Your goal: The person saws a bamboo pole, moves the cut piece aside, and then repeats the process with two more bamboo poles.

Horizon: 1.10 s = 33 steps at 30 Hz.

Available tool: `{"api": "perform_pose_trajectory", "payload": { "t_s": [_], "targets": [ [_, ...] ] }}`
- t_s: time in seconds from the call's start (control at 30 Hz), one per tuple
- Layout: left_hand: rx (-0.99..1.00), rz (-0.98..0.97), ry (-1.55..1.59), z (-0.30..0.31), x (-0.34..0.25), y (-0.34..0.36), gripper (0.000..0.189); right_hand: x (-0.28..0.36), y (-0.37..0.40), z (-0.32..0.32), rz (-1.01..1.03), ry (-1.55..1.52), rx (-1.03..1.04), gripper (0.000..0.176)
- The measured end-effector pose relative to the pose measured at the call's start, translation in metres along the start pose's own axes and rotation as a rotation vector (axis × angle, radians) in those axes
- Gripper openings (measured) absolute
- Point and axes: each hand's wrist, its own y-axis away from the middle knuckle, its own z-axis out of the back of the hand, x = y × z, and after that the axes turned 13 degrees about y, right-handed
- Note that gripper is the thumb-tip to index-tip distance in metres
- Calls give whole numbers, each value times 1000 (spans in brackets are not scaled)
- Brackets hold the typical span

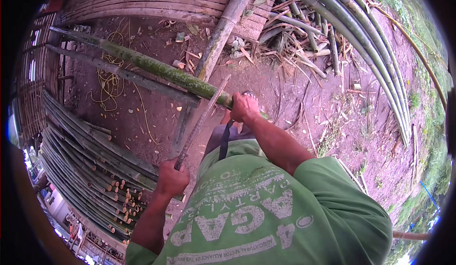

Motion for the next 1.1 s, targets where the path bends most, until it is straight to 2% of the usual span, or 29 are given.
{"api": "perform_pose_trajectory", "payload": {
  "t_s": [0.1, 0.13, 0.17, 0.27, 0.37, 0.43, 0.53, 0.6, 0.67, 0.7, 0.77, 0.83, 1.0, 1.1],
  "targets": [
    [-15, -146, -40, -36, -3, -62, 12, 0, -6, -14, -11, -92, -49, 35],
    [-4, -257, -18, -60, -18, -98, 13, -4, -11, -24, -25, -16, -130, 34],
    [-23, -306, 14, -69, -26, -115, 13, -9, -15, -14, 18, 39, -61, 33],
    [-73, -269, 42, -56, -5, -102, 12, 7, -11, -14, -3, 15, -79, 32],
    [19, -125, 18, -38, -21, -56, 11, -2, -5, -12, -29, -37, -57, 32],
    [31, -94, -38, -13, -13, -14, 11, -2, -10, -17, -9, -37, -78, 32],
    [45, -26, -46, 3, -9, 9, 11, 4, -1, -6, 3, -52, -62, 33],
    [44, -52, -50, -6, -9, -17, 11, -1, -4, -10, -15, -50, -65, 33],
    [19, -222, -16, -49, -11, -93, 11, -2, -8, -13, -21, -12, -72, 34],
    [8, -198, 27, -56, -26, -112, 11, -8, -16, -6, -19, -16, -56, 34],
    [-15, -173, 39, -55, -15, -96, 11, -6, -14, 2, 11, -55, 15, 35],
    [-70, -297, 11, -65, 11, -100, 11, -6, -22, -5, 19, 2, -43, 37],
    [-97, -312, 105, -72, 41, -95, 10, -2, -11, -13, 24, 19, -28, 39],
    [-78, -319, 34, -63, -3, -84, 10, 3, 1, -8, -8, 17, -11, 40]
  ]
}}
